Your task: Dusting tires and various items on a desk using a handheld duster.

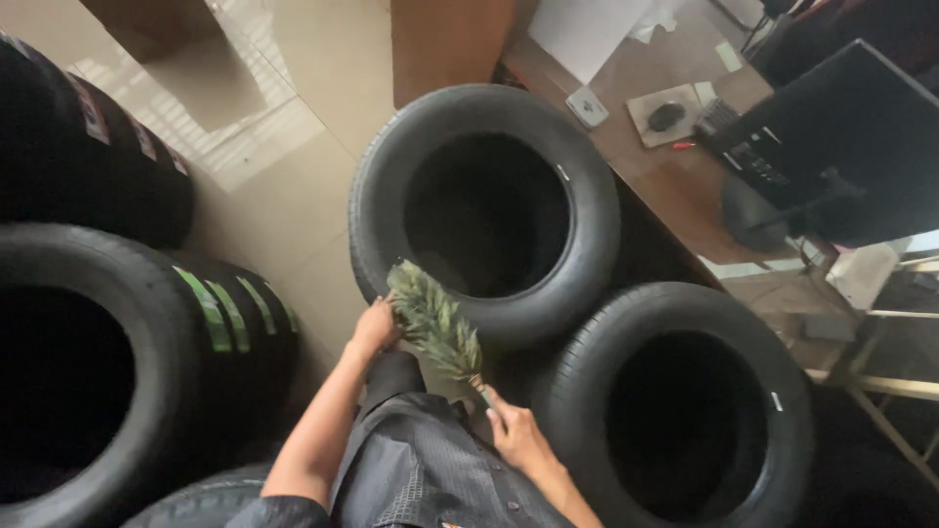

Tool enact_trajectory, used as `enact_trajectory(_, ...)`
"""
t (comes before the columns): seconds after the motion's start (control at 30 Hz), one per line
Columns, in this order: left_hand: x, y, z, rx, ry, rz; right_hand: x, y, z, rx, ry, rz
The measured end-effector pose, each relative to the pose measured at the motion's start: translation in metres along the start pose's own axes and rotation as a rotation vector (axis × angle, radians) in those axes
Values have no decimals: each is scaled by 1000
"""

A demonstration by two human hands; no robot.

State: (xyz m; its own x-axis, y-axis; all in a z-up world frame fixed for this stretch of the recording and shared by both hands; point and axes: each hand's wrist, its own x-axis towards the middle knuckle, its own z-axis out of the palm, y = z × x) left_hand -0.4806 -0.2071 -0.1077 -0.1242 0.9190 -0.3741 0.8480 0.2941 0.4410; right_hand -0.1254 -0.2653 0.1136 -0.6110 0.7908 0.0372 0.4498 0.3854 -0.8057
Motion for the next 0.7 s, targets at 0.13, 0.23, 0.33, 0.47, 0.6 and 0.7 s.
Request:
enact_trajectory(0.13,7,-13,-13,-378,140,4,62,-15,0,-64,-9,131)
enact_trajectory(0.23,24,-43,-28,-711,157,21,121,-24,2,-108,-37,361)
enact_trajectory(0.33,39,-80,-72,-806,30,-91,193,-29,1,-179,250,-47)
enact_trajectory(0.47,63,-142,-141,-826,21,-182,311,-55,-27,-209,475,244)
enact_trajectory(0.6,69,-202,-230,-691,177,-182,401,-45,-71,-592,685,-25)
enact_trajectory(0.7,72,-236,-284,-758,306,-216,472,-94,-111,-365,701,193)
